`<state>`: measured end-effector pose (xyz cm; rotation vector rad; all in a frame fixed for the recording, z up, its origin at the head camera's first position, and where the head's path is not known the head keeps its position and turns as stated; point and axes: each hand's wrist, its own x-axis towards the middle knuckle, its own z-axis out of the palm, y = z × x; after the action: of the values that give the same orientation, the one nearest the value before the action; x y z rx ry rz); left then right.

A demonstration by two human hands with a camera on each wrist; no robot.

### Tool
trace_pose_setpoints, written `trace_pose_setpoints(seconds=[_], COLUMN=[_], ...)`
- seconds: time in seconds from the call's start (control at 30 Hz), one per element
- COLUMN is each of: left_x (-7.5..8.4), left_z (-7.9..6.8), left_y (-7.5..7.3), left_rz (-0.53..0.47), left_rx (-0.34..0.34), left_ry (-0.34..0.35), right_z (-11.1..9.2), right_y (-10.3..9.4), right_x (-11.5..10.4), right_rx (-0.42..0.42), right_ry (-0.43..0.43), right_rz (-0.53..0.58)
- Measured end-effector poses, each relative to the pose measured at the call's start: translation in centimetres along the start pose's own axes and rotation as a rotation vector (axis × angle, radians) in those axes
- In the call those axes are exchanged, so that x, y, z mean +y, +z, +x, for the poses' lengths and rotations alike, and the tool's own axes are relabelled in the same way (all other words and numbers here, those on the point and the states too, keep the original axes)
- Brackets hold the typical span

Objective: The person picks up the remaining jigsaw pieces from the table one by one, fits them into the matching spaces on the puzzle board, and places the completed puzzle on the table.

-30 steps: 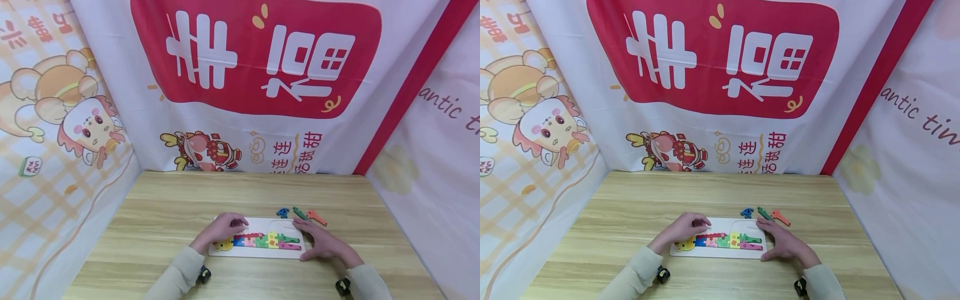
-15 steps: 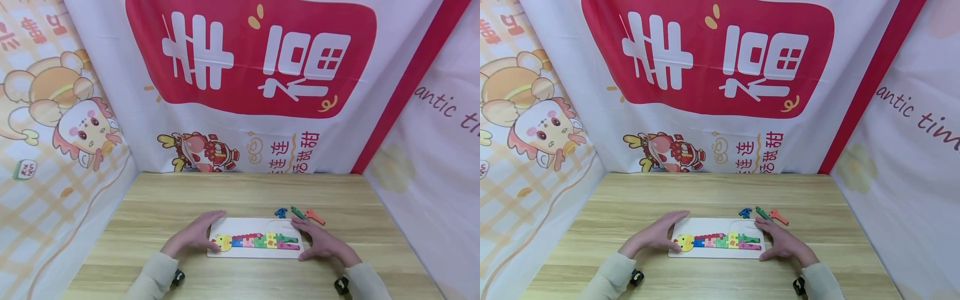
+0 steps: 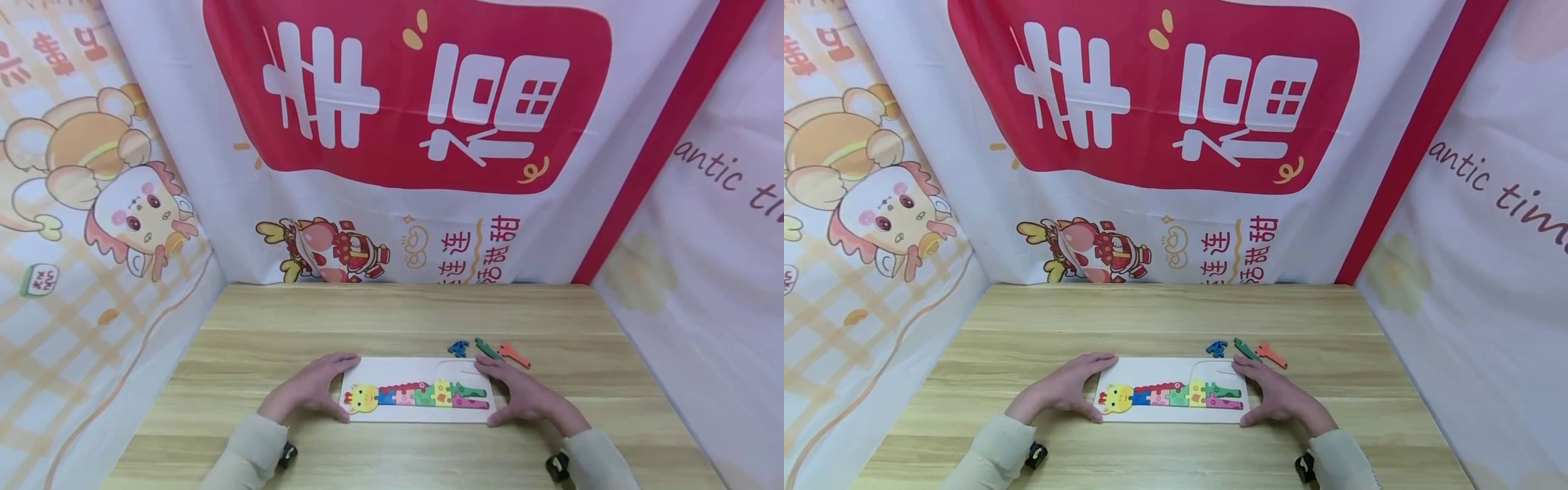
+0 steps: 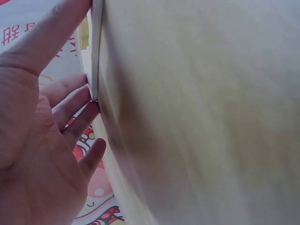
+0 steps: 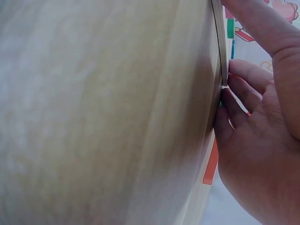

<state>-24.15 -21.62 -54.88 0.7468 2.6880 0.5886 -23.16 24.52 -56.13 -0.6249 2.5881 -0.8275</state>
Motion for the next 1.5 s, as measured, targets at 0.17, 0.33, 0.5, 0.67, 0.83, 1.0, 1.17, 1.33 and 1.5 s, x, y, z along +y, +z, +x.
trace_pose_setpoints(seconds=[0.17,0.33,0.5,0.67,0.83,1.0,1.17,1.33,1.5], left_x=[0.3,0.5,0.4,0.3,0.1,-0.2,-0.2,-0.1,-0.2], left_z=[0.0,-0.1,-0.2,-0.2,-0.2,0.0,-0.1,-0.2,-0.2], left_y=[-0.1,-0.1,-0.1,-0.2,-0.1,0.3,0.2,0.1,0.3], left_rz=[0.012,0.0,0.001,0.01,0.01,0.02,0.013,0.016,0.025], left_rx=[-0.01,-0.021,-0.026,-0.026,-0.03,-0.039,-0.031,-0.031,-0.035], left_ry=[-0.009,-0.023,-0.033,-0.042,-0.045,-0.049,-0.051,-0.049,-0.048], right_z=[0.0,-0.1,0.0,0.1,0.0,0.1,1.6,4.2,6.5], right_y=[0.2,0.1,0.2,0.1,-0.1,-0.7,-1.8,-2.3,-2.0], right_x=[0.0,0.2,0.3,0.3,-0.2,-1.0,-2.1,-2.9,-3.3], right_rx=[0.0,0.009,0.014,0.018,0.009,0.014,0.159,0.249,0.223], right_ry=[-0.003,-0.009,-0.032,-0.04,-0.034,0.018,0.031,0.023,0.051], right_rz=[-0.002,-0.002,-0.006,-0.017,-0.023,0.004,-0.048,-0.129,-0.102])
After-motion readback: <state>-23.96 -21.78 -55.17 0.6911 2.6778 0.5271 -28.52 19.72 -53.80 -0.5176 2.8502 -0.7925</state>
